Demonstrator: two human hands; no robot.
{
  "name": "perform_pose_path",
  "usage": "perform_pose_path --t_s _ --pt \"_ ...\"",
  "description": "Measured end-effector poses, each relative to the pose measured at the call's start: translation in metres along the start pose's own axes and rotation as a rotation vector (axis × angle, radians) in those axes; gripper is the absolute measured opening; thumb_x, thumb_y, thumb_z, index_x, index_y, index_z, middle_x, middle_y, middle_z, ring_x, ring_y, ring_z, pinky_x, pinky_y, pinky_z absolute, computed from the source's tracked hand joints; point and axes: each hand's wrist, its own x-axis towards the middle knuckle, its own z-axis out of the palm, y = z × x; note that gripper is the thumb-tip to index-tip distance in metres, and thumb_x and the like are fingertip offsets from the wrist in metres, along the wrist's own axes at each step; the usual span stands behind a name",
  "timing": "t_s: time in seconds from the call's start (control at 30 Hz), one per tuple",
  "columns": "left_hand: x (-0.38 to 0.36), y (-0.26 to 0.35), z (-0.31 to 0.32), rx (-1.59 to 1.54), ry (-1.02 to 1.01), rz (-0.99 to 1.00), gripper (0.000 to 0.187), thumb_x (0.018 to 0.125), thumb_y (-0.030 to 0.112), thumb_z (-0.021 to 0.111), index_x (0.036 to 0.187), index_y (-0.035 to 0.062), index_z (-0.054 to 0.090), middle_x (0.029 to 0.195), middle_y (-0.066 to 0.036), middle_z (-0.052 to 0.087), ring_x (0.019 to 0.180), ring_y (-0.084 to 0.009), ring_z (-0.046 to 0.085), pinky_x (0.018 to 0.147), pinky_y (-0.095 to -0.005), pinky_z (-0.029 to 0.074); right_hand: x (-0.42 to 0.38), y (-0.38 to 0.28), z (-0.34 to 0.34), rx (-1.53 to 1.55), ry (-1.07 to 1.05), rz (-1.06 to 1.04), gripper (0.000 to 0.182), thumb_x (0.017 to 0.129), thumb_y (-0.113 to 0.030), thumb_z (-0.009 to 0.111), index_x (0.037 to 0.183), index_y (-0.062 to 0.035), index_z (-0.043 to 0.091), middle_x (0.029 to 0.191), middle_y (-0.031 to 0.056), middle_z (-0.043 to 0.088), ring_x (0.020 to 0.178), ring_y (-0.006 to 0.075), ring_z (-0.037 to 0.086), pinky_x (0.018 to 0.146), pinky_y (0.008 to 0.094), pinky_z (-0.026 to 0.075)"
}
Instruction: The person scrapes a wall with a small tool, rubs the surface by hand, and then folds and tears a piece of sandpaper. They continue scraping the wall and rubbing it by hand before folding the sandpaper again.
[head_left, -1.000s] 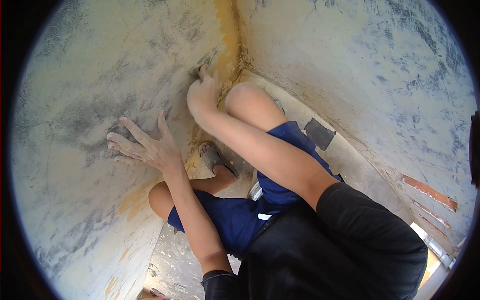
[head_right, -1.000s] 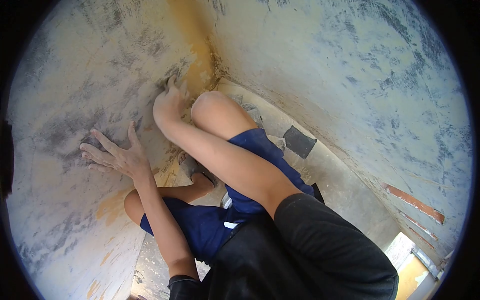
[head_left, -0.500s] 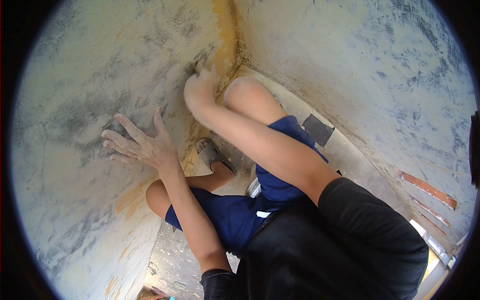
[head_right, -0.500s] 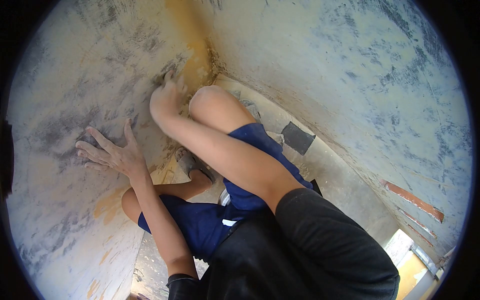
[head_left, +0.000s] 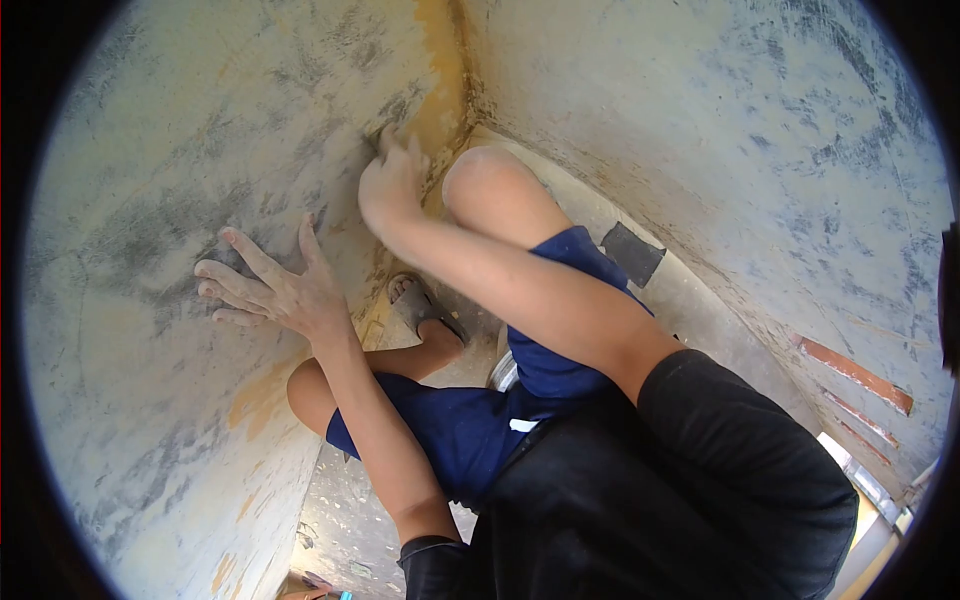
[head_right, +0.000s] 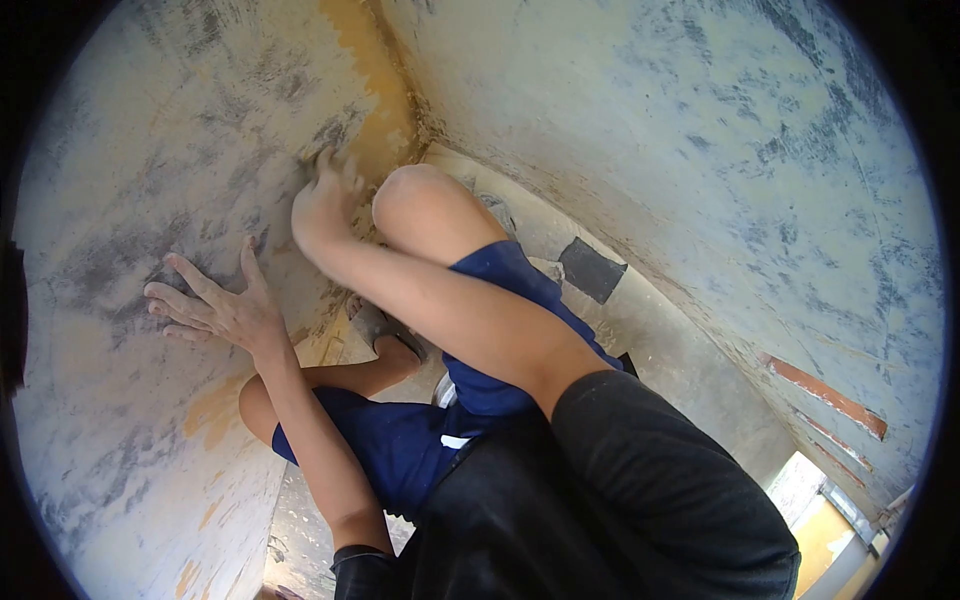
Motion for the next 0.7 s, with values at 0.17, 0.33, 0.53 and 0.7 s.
perform_pose_path --t_s 0.17,0.33,0.53,0.7 --pt "-0.003 -0.006 0.001 0.014 -0.011 0.016 0.096 0.073 0.058 0.083 0.152 0.0190 0.045 0.164 -0.021 0.021 0.155 -0.0346 0.008 0.120 -0.0603 0.003 0.047 0.018 0.016 0.443 0.164 0.410 0.041 0.088 -0.001 0.043 0.125 0.0089 0.057 0.128 0.0272 0.059 0.116 0.0351 0.059 0.096 0.0402 0.047" --pt "-0.003 -0.005 0.000 0.014 -0.014 0.023 0.095 0.074 0.059 0.082 0.152 0.0191 0.045 0.164 -0.022 0.021 0.155 -0.0352 0.008 0.120 -0.0611 0.004 0.021 -0.008 -0.003 0.486 0.130 0.324 0.046 0.087 -0.001 0.042 0.130 0.0105 0.054 0.134 0.0278 0.056 0.121 0.0367 0.056 0.104 0.0409 0.043" --pt "-0.002 -0.002 -0.002 0.014 -0.035 0.003 0.093 0.075 0.058 0.081 0.152 0.0191 0.045 0.164 -0.023 0.020 0.155 -0.0355 0.007 0.120 -0.0613 0.002 -0.025 -0.025 -0.009 0.118 -0.025 -0.054 0.059 0.088 0.000 0.040 0.146 0.0076 0.043 0.151 0.0350 0.034 0.139 0.0455 0.032 0.118 0.0474 0.026" --pt "-0.001 -0.001 -0.003 -0.014 -0.047 -0.003 0.093 0.076 0.057 0.081 0.153 0.0187 0.044 0.165 -0.022 0.017 0.155 -0.0349 0.003 0.119 -0.0627 0.001 -0.020 -0.023 -0.003 0.220 0.044 -0.009 0.057 0.089 0.000 0.039 0.145 0.0094 0.043 0.153 0.0358 0.031 0.138 0.0478 0.032 0.119 0.0488 0.024"
